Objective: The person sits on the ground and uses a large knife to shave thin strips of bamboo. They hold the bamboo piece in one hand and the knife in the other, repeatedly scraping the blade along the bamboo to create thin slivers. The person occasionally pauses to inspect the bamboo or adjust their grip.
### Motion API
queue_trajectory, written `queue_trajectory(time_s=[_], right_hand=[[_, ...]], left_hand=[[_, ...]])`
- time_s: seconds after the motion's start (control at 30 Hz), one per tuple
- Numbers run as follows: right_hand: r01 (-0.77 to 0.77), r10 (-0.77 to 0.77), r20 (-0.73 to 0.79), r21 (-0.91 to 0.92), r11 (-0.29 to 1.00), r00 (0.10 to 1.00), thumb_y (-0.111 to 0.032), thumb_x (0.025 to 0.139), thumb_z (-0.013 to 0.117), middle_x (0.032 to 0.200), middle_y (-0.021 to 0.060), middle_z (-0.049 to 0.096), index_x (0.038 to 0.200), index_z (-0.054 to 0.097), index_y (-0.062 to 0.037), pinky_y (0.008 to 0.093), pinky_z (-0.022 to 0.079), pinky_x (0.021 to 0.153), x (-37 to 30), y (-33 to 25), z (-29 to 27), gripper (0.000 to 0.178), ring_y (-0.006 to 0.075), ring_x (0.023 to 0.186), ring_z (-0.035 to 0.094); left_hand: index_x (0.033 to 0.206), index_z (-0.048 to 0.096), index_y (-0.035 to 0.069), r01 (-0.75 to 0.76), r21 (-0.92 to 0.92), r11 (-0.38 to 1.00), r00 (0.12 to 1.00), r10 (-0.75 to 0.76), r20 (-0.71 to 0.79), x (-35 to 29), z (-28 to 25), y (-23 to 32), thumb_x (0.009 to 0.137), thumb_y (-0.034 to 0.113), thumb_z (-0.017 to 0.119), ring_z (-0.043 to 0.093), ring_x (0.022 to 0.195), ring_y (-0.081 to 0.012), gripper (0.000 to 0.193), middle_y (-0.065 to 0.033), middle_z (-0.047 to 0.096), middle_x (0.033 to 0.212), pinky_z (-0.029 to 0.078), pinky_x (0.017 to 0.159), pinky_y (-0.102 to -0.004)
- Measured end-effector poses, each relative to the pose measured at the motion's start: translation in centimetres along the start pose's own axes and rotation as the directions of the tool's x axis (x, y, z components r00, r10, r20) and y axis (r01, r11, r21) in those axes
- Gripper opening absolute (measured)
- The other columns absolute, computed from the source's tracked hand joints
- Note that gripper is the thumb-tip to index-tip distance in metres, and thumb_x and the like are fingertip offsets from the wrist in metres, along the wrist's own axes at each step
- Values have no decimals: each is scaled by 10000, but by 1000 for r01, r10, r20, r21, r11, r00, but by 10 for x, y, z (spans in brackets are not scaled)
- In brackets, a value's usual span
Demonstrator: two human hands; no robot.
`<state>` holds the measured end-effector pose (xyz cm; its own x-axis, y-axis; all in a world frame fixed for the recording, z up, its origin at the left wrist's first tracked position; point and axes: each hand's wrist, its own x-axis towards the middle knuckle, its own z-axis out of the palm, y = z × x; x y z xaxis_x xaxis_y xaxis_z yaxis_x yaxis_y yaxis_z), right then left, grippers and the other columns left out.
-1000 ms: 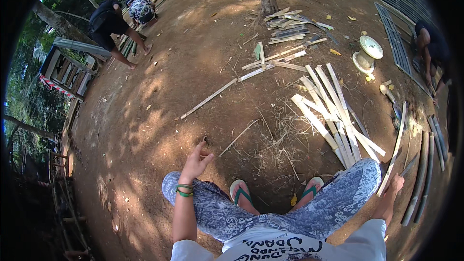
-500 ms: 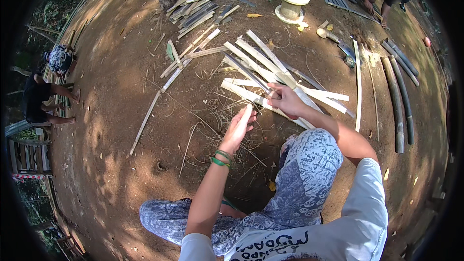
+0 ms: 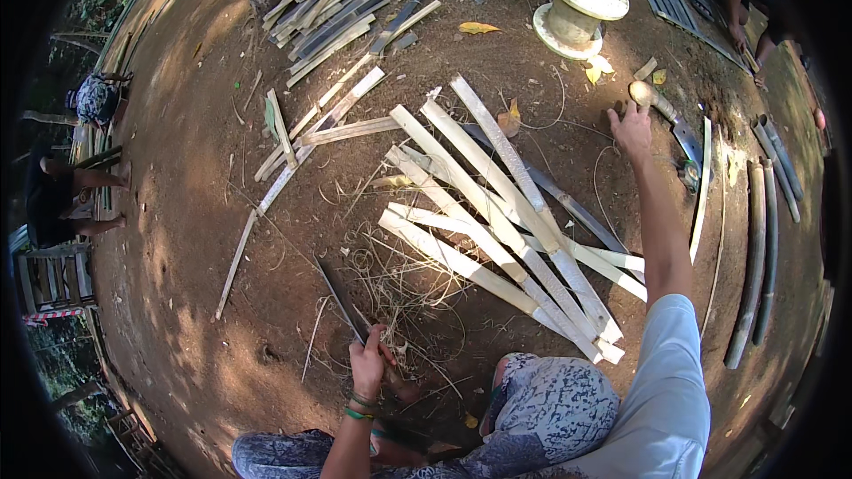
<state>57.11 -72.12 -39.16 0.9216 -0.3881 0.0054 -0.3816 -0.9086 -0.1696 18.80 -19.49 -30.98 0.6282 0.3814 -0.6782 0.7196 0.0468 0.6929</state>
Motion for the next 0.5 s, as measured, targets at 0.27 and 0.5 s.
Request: queue_trajectory(time_s=[0.27,0.5], right_hand=[[-209,198,206,33,977,958,-807,883,389,1600,253,295,1590,252,-102,474,290,1185,181,105,70,1008,415,1455,347],[59,11,142,-477,877,990,-529,1037,382,1207,249,669,1465,438,-63,514,473,1025,236,185,93,636,408,1194,628]], left_hand=[[1076,680,-24,270,527,806,905,-399,146,-77,-49,24,1019,273,560,614,524,-148,325,-65,606,609,495,512,-312],[1114,665,5,423,487,764,840,-532,106,-99,-76,10,1009,322,590,619,541,-133,342,-42,581,610,511,506,-310]])
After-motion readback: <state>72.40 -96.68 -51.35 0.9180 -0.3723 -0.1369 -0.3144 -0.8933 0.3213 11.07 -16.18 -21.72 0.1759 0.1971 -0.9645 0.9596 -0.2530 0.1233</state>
